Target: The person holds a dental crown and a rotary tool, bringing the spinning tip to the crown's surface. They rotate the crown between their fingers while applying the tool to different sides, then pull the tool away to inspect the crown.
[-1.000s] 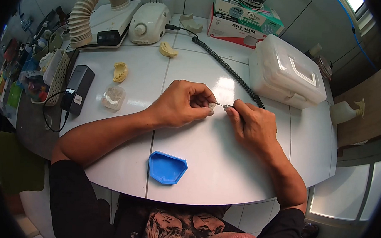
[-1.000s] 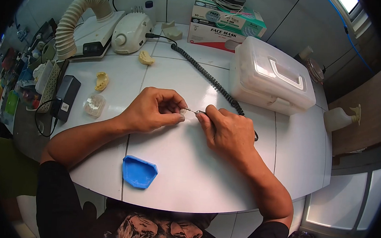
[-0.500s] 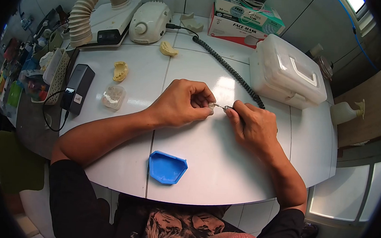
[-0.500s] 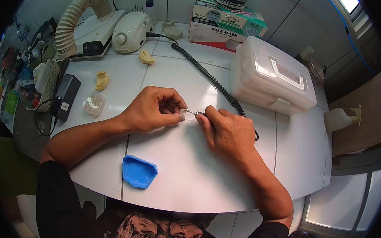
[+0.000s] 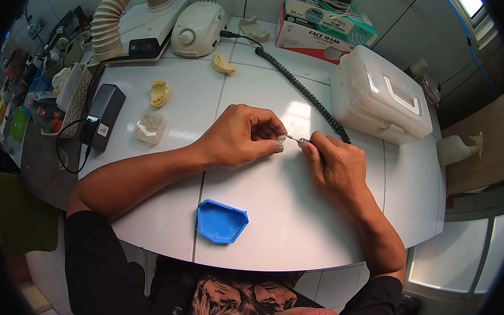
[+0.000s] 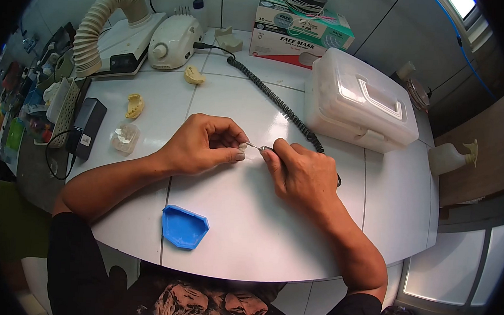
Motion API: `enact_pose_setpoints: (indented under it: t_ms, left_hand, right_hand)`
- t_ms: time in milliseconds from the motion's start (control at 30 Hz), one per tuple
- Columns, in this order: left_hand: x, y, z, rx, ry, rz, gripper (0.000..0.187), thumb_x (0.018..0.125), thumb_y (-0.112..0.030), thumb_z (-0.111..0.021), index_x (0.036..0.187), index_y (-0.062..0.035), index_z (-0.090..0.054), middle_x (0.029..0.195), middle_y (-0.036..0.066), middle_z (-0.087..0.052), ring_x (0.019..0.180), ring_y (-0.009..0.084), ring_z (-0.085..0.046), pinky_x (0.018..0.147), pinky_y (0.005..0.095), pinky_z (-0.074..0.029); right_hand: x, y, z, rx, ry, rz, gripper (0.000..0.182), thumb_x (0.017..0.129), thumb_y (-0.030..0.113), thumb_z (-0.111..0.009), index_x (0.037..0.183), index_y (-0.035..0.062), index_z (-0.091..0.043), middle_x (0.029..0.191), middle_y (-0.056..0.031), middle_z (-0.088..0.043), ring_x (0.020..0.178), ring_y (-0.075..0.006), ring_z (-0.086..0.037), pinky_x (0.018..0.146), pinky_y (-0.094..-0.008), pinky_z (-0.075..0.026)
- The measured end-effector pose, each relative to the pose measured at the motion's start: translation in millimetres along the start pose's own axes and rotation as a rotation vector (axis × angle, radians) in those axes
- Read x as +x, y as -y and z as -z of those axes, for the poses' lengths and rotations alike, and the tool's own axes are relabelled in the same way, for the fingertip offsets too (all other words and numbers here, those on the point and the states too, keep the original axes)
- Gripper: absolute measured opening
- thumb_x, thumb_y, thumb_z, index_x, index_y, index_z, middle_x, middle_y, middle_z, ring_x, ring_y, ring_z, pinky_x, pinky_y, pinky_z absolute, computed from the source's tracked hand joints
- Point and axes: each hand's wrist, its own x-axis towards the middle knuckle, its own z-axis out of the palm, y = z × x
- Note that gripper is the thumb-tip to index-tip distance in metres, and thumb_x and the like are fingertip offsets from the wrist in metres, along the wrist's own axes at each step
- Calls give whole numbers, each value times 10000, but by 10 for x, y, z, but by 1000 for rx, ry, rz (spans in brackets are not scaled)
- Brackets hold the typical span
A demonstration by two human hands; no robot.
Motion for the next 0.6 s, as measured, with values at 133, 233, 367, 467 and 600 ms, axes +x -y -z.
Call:
enact_pose_setpoints:
  t_ms: [133, 233, 367, 467, 600]
  left_hand:
    - [2, 19, 3, -22, 15, -4, 234, 982, -58, -805, 1181, 47, -739, 1034, 103, -800, 966, 136, -768, 898, 284, -618]
    - [4, 17, 3, -56, 23, 9, 231, 989, -60, -800, 1184, 47, -737, 1035, 106, -801, 969, 138, -770, 895, 283, -620]
    - [4, 12, 4, -56, 21, 31, 232, 990, -68, -805, 1181, 44, -735, 1031, 106, -802, 968, 136, -771, 881, 276, -619]
    - [5, 12, 10, -25, 31, 11, 231, 986, -68, -810, 1173, 42, -733, 1024, 101, -803, 965, 134, -773, 870, 272, -616]
    - [4, 18, 11, -47, 24, 17, 234, 978, -75, -821, 1165, 35, -733, 1011, 90, -802, 953, 129, -771, 863, 272, -611]
  right_hand:
    - [1, 15, 13, -6, 16, 11, 292, 1088, 365, -657, 920, 126, -662, 677, -79, -662, 547, -333, -649, 506, -463, -480]
    - [-8, 9, 6, -14, 22, 10, 291, 1085, 364, -660, 918, 126, -664, 676, -78, -662, 542, -333, -647, 504, -462, -481]
    - [1, 9, 7, -11, 13, 18, 295, 1084, 366, -662, 911, 127, -665, 673, -77, -659, 539, -332, -646, 501, -462, -481]
    - [-4, 14, 0, -9, -1, 19, 292, 1084, 363, -662, 910, 128, -667, 668, -76, -655, 538, -331, -645, 499, -461, -479]
    - [2, 6, 6, -11, 8, 19, 284, 1086, 360, -659, 922, 128, -666, 666, -75, -654, 539, -330, -645, 499, -460, -478]
